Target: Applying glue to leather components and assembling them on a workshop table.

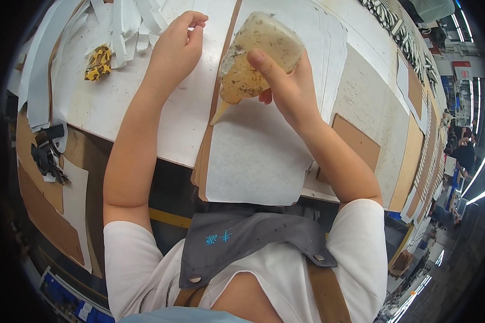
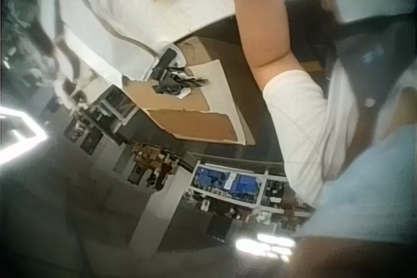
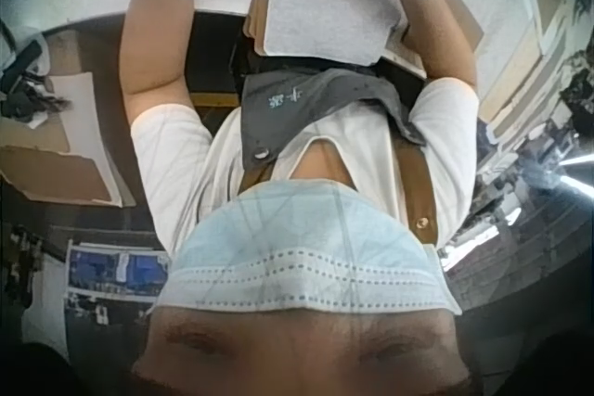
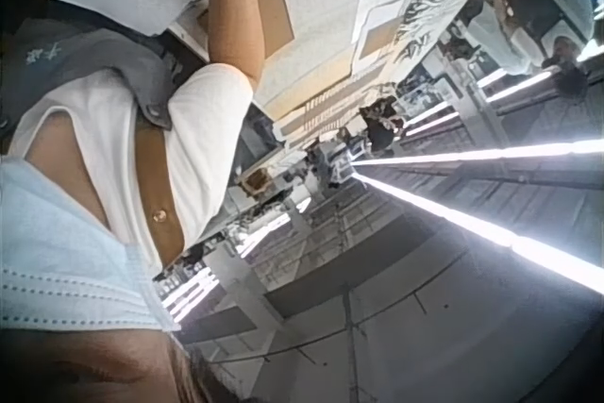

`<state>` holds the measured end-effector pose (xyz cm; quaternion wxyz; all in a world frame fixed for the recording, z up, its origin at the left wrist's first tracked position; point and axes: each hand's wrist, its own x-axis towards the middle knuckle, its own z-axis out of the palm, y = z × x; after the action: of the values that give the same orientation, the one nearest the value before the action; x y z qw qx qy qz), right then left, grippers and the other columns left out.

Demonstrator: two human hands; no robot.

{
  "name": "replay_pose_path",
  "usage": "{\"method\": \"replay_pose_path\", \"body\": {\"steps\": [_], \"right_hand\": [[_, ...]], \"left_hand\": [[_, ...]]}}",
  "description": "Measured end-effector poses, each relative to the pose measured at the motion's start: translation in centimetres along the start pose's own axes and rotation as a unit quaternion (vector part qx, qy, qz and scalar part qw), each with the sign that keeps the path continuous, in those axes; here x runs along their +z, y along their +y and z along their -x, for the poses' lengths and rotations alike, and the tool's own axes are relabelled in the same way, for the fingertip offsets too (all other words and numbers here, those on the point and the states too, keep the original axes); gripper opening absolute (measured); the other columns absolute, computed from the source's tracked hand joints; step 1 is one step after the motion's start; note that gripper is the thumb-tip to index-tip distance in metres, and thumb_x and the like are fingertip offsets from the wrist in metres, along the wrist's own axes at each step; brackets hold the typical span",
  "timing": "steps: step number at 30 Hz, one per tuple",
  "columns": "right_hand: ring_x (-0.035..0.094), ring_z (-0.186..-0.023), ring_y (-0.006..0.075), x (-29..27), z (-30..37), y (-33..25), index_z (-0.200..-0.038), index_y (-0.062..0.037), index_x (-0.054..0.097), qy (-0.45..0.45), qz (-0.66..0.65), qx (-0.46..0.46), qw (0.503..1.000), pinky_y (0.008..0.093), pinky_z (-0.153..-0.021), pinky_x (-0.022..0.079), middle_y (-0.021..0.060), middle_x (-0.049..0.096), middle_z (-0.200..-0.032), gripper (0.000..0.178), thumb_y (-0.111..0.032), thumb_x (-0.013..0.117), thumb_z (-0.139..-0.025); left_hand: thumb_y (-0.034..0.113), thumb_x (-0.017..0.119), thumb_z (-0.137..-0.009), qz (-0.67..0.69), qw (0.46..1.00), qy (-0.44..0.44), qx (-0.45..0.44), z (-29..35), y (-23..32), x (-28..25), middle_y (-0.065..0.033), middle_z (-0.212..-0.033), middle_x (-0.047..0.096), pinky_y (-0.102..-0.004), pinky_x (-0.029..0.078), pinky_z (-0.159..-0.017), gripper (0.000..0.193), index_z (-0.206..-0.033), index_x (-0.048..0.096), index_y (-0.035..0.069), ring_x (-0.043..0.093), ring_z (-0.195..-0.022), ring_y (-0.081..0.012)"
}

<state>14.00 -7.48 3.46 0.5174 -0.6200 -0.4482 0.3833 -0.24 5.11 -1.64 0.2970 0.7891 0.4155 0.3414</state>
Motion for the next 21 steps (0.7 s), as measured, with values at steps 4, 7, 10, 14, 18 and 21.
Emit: {"method": "replay_pose_path", "body": {"steps": [4,7,10,14,18,21], "right_hand": [[0.057,-0.061,0.0114,0.6,1.1,0.0,-0.110,0.0022,0.044,-0.008,-0.007,0.036,0.999,0.0195,-0.037,0.040,0.0096,0.058,-0.084,0.059,-0.043,0.062,-0.078],[0.056,-0.058,0.0104,-0.2,2.0,-0.2,-0.110,0.0004,0.044,-0.042,-0.109,0.103,0.988,0.0201,-0.035,0.039,0.0091,0.058,-0.085,0.055,-0.046,0.053,-0.083],[0.054,-0.050,0.0080,-0.7,1.2,-0.6,-0.110,-0.0027,0.046,-0.066,-0.248,0.160,0.953,0.0164,-0.029,0.036,0.0089,0.060,-0.082,0.054,-0.052,0.038,-0.088],[0.052,-0.047,0.0088,-2.8,1.3,-0.5,-0.102,-0.0059,0.048,-0.057,-0.347,0.159,0.923,0.0156,-0.029,0.035,0.0085,0.060,-0.078,0.054,-0.057,0.035,-0.088],[0.055,-0.054,0.0104,-4.3,2.1,0.0,-0.102,-0.0080,0.047,-0.022,-0.334,0.137,0.932,0.0181,-0.035,0.039,0.0068,0.060,-0.079,0.060,-0.064,0.036,-0.083],[0.057,-0.061,0.0117,-5.0,2.5,0.4,-0.104,-0.0085,0.047,0.022,-0.330,0.137,0.934,0.0204,-0.039,0.041,0.0061,0.059,-0.081,0.062,-0.065,0.040,-0.081]], "left_hand": [[0.008,0.041,-0.083,0.023,0.999,0.030,0.020,-0.6,0.3,0.1,-0.0158,-0.091,0.061,-0.0395,0.045,-0.078,0.020,-0.096,0.055,0.000,0.058,-0.085,-0.0307],[0.008,0.042,-0.083,0.028,0.996,0.061,0.056,-0.6,0.6,-0.3,-0.0160,-0.089,0.060,-0.0401,0.045,-0.077,0.019,-0.094,0.055,0.000,0.058,-0.083,-0.0316],[0.005,0.044,-0.082,0.066,0.994,0.076,0.049,-0.4,0.3,-0.2,-0.0153,-0.088,0.060,-0.0384,0.045,-0.074,0.016,-0.093,0.055,0.000,0.058,-0.081,-0.0311],[0.005,0.044,-0.086,0.179,0.981,0.069,0.010,0.9,1.4,-1.0,-0.0102,-0.094,0.060,-0.0297,0.045,-0.072,0.017,-0.099,0.054,0.001,0.057,-0.082,-0.0198],[0.005,0.043,-0.089,0.247,0.968,0.041,0.005,5.1,2.5,-2.6,-0.0092,-0.101,0.057,-0.0280,0.045,-0.081,0.020,-0.105,0.050,-0.002,0.056,-0.090,-0.0153],[0.007,0.044,-0.090,0.301,0.953,-0.020,-0.030,10.1,3.6,-4.6,-0.0107,-0.102,0.056,-0.0283,0.044,-0.085,0.020,-0.106,0.048,-0.004,0.055,-0.093,-0.0153]]}}
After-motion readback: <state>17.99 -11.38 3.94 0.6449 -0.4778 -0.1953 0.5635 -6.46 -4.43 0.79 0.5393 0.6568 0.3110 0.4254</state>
